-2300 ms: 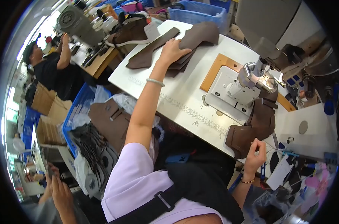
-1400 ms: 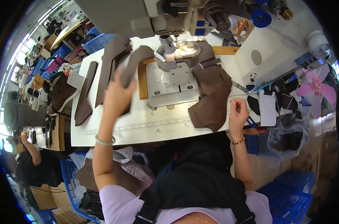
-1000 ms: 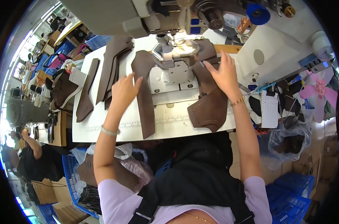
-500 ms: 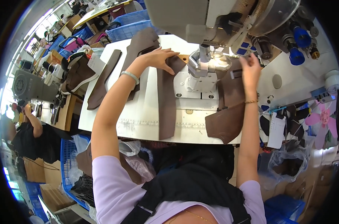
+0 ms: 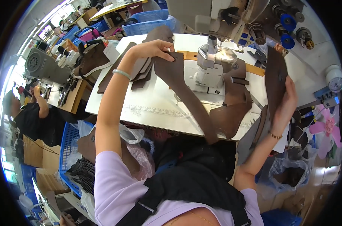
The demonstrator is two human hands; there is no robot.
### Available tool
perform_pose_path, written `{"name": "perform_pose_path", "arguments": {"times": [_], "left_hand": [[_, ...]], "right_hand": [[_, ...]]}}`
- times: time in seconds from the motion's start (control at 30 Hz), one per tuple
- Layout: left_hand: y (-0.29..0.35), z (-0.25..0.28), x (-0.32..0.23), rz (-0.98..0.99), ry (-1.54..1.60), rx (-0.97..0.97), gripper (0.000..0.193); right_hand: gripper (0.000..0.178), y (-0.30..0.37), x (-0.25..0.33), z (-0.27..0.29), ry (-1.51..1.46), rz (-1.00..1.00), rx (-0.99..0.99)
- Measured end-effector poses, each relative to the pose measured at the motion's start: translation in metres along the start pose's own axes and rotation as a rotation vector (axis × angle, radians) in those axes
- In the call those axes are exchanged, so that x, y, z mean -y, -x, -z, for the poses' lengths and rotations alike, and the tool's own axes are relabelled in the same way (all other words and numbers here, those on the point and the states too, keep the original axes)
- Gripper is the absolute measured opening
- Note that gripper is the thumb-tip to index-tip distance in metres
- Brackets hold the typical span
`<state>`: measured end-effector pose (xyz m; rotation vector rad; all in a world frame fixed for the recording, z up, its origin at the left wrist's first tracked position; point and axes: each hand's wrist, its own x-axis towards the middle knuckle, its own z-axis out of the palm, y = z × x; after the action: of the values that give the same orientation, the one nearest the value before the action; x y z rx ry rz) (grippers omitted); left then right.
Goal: Using an industrial sewing machine to stitch together the leather components of shoe uppers.
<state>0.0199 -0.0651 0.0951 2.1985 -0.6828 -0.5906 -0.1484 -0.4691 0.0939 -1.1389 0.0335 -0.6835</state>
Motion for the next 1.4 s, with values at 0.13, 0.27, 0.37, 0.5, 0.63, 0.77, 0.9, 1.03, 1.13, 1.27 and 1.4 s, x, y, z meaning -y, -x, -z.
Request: {"name": "perform_pose_path", "arguments": {"times": [0.13, 0.27, 0.37, 0.5, 0.63, 0.77, 0.9, 1.03, 1.13, 1.27, 1.4], "left_hand": [[0.044, -0.010, -0.008, -0.052, 0.256, -0.123, 0.020], [0.052, -0.031, 0.003, 0.014, 0.408, -0.230, 0.020], [0.046, -0.045, 0.021, 0.061, 0.406, -0.217, 0.024], [0.034, -0.057, 0.040, 0.088, 0.220, -0.191, 0.035], [0.032, -0.071, 0.043, 0.064, 0.107, -0.215, 0.026], [0.047, -0.071, 0.019, -0.132, 0.366, -0.192, 0.023], [0.061, -0.071, -0.022, -0.310, 0.265, -0.199, 0.020], [0.051, -0.088, -0.054, -0.336, 0.034, -0.363, 0.023], [0.044, -0.096, -0.063, -0.304, 0.082, -0.371, 0.025], [0.049, -0.093, -0.056, -0.317, -0.015, -0.413, 0.025], [0.048, -0.069, -0.034, -0.224, -0.012, -0.377, 0.023]], "right_hand": [[0.025, 0.049, 0.033, -0.018, 0.189, -0.163, 0.316], [0.017, 0.075, 0.059, -0.051, 0.529, 0.150, 0.670], [0.018, 0.060, 0.063, -0.068, 0.704, 0.637, 0.877], [0.018, 0.024, 0.015, -0.083, 0.929, 0.819, 0.998], [0.019, 0.002, -0.046, -0.081, 0.827, 0.822, 0.895], [0.030, 0.002, -0.064, -0.068, 0.659, 0.502, 0.798], [0.025, -0.001, -0.057, -0.068, 0.681, 0.538, 0.854], [0.022, 0.002, -0.050, -0.070, 0.615, 0.443, 0.878], [0.022, 0.007, -0.043, -0.066, 0.653, 0.424, 0.888], [0.022, 0.015, -0.035, -0.066, 0.653, 0.453, 0.864], [0.020, 0.022, -0.024, -0.070, 0.808, 0.468, 0.815]]}}
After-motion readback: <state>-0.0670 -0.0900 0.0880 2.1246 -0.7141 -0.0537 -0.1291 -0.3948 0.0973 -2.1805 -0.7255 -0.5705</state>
